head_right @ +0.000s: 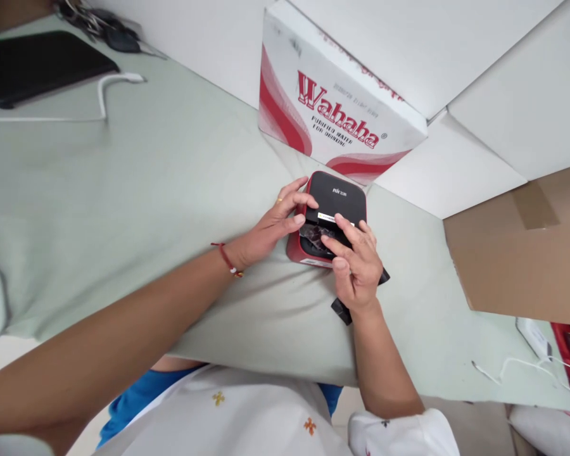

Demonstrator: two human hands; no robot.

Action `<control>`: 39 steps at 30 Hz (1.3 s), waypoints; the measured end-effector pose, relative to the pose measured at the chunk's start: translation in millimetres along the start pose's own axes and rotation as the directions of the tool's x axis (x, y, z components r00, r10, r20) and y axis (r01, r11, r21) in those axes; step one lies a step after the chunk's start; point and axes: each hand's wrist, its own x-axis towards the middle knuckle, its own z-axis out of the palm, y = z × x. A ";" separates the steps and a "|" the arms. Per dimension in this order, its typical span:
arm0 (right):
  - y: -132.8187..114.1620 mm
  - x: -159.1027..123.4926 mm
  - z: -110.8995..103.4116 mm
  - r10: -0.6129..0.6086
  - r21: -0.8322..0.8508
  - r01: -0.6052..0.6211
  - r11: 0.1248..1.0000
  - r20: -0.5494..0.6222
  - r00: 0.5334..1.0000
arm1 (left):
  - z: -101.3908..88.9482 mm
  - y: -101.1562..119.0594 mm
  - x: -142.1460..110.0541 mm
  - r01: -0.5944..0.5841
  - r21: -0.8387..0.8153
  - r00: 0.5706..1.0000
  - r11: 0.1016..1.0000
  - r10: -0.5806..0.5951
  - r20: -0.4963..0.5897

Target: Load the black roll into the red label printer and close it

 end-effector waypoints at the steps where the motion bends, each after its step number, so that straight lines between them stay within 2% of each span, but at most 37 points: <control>1: -0.5 -1.2 1.2 0.012 0.006 -0.012 1.000 -0.022 1.000 | -0.7 1.0 -0.6 0.006 -0.011 1.000 1.000 -0.006 0.003; 6: -4.2 0.8 2.7 0.094 0.043 -0.090 0.995 -0.090 0.992 | -2.5 3.6 -1.0 0.034 -0.052 0.999 0.998 -0.034 0.006; 11: -10.2 16.3 -6.3 0.167 -0.036 -0.165 0.986 0.030 0.986 | -1.1 4.2 0.5 0.063 -0.044 0.998 0.997 -0.063 0.007; 14: -12.7 28.0 -12.3 0.237 -0.069 -0.233 0.970 0.049 0.970 | -0.5 5.8 0.5 0.078 -0.045 0.997 0.996 -0.078 0.002; 19: -11.3 43.9 -15.5 0.210 -0.097 -0.202 0.974 0.079 0.975 | -2.1 10.6 -1.2 0.094 -0.084 0.995 0.992 -0.092 0.031; 25: -7.6 53.2 -15.2 0.256 -0.036 -0.254 0.967 0.109 0.960 | -4.1 13.1 -0.1 0.109 -0.070 0.993 0.992 -0.106 0.047; 30: -7.8 54.0 -18.9 0.188 -0.102 -0.176 0.979 0.123 0.974 | -5.1 8.5 0.0 0.089 -0.060 0.995 0.994 -0.086 0.055; 36: 1.6 45.3 -36.2 0.196 -0.147 -0.187 0.971 0.051 0.979 | -7.2 4.7 -0.8 0.077 -0.030 0.995 0.997 -0.075 0.066; 39: 0.0 40.1 -46.5 0.162 -0.147 -0.157 0.977 0.020 0.987 | -6.8 6.1 -1.9 0.073 -0.033 0.995 0.997 -0.071 0.064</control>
